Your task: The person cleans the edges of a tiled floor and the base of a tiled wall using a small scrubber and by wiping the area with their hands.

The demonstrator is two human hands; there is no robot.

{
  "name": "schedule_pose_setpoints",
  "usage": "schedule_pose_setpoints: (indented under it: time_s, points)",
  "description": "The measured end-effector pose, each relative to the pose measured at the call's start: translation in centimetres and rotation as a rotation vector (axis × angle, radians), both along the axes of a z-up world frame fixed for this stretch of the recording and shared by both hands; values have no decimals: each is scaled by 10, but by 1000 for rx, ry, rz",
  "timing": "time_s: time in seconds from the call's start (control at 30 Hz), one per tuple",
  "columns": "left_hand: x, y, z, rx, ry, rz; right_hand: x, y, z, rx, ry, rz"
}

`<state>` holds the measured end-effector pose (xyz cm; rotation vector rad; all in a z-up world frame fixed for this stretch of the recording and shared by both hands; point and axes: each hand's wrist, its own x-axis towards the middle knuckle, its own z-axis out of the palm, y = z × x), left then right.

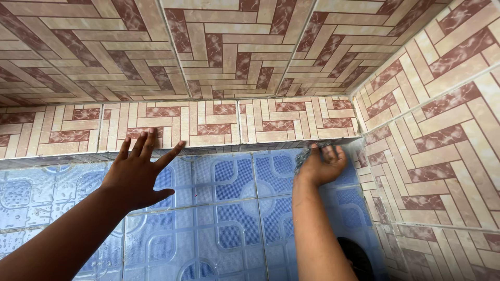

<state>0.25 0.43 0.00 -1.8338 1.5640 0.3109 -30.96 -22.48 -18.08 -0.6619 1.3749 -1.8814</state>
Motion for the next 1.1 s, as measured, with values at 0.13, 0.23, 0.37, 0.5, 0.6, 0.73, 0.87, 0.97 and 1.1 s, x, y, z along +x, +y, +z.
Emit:
schedule_pose_setpoints:
  time_s: [0.13,0.23,0.37,0.5,0.6,0.73,0.87,0.97,1.1]
  points:
    - [6,7,-2,33,-26,-15,-46,-40,21,34,-99,-108]
    - [12,13,-3,-1,-44,-26,-63,-49,29,56,-141,-123]
    - [12,11,-6,-12,-63,-34,-41,-37,14,94,-134,-88]
    - [14,15,-8,-44,-57,-42,-32,-32,15,122,-98,-94]
    - [15,17,-12,-47,-57,-41,-37,-30,20,144,-117,-98]
    - [14,13,-16,-66,-86,-63,-6,-14,-6,83,-155,-21]
    - [11,11,-11,-28,-74,-49,-15,-17,-15,102,-81,-26]
    - [13,11,-8,-43,-50,-43,-72,-49,14,11,-24,-18]
    - [14,17,-13,-110,-44,-76,-53,-23,19,124,-17,46]
